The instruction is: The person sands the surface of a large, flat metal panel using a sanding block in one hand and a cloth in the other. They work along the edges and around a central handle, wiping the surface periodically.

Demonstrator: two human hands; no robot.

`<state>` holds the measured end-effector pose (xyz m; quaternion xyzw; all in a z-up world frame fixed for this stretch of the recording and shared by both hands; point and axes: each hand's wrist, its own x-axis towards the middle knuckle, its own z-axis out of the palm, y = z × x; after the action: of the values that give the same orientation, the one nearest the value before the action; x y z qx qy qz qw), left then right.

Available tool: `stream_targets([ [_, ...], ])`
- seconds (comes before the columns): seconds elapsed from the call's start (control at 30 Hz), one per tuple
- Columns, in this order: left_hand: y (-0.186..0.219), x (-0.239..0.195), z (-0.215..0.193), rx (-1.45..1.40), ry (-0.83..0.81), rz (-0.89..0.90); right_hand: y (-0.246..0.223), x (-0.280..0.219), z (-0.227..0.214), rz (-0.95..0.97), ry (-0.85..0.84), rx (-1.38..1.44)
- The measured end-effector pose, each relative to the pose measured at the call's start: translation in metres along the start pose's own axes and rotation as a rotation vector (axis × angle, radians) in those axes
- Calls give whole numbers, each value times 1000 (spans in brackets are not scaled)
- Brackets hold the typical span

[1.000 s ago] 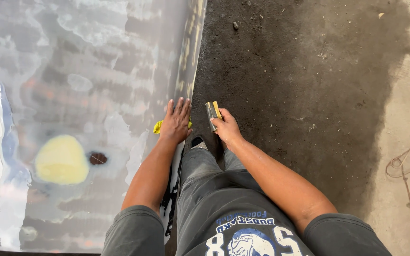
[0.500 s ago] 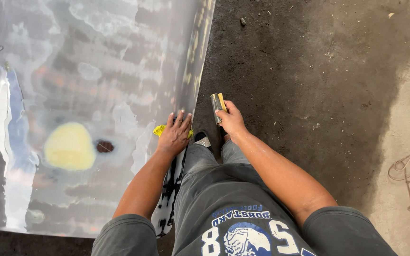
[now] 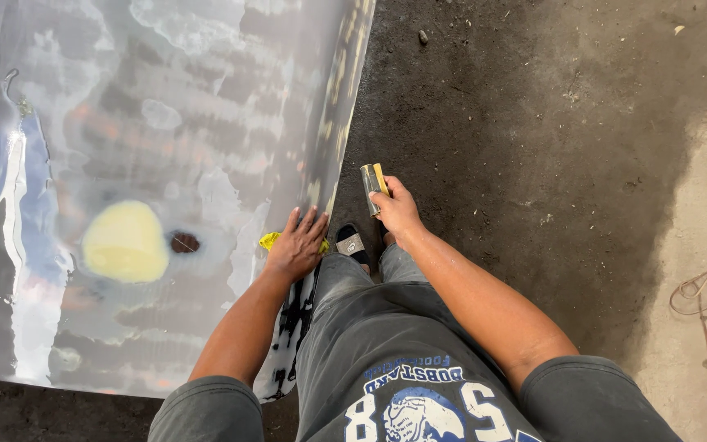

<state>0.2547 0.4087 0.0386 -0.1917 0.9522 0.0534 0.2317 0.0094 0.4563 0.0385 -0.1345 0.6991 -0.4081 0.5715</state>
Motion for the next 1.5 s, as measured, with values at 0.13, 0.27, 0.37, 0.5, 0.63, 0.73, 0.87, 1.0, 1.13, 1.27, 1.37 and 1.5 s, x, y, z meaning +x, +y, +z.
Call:
stream_targets([
  [0.13,-8,28,0,9,-7,-5,3,-4,-3,63,12,-14],
  [0.27,-18,60,-5,0,54,-32,9,5,-12,55,4,66],
  [0.37,-29,85,-10,-10,63,-68,5,12,-17,66,7,63],
  [0.5,-44,121,-17,-11,140,-163,-1,24,-20,74,-12,65],
  [0.63,-44,118,-27,7,102,-206,-13,33,-15,64,-64,76],
  [0.73,-35,100,-22,24,158,-227,-20,37,-14,74,-72,50],
  [0.87,-27,68,-22,46,140,-210,-29,44,-13,31,-100,-14],
  [1.0,-19,47,-16,-39,97,-199,-38,45,-11,49,-133,-24],
  [1.13,-19,46,-18,-40,60,-205,-41,49,-9,21,-141,-91],
  [1.27,-26,51,-27,-36,13,-170,-40,57,-10,13,-143,-72],
  [1.37,-39,69,-28,-4,62,-125,-54,62,-8,29,-111,-79],
  [1.5,-61,110,-32,-17,138,-90,-70,77,-3,32,-73,-117],
])
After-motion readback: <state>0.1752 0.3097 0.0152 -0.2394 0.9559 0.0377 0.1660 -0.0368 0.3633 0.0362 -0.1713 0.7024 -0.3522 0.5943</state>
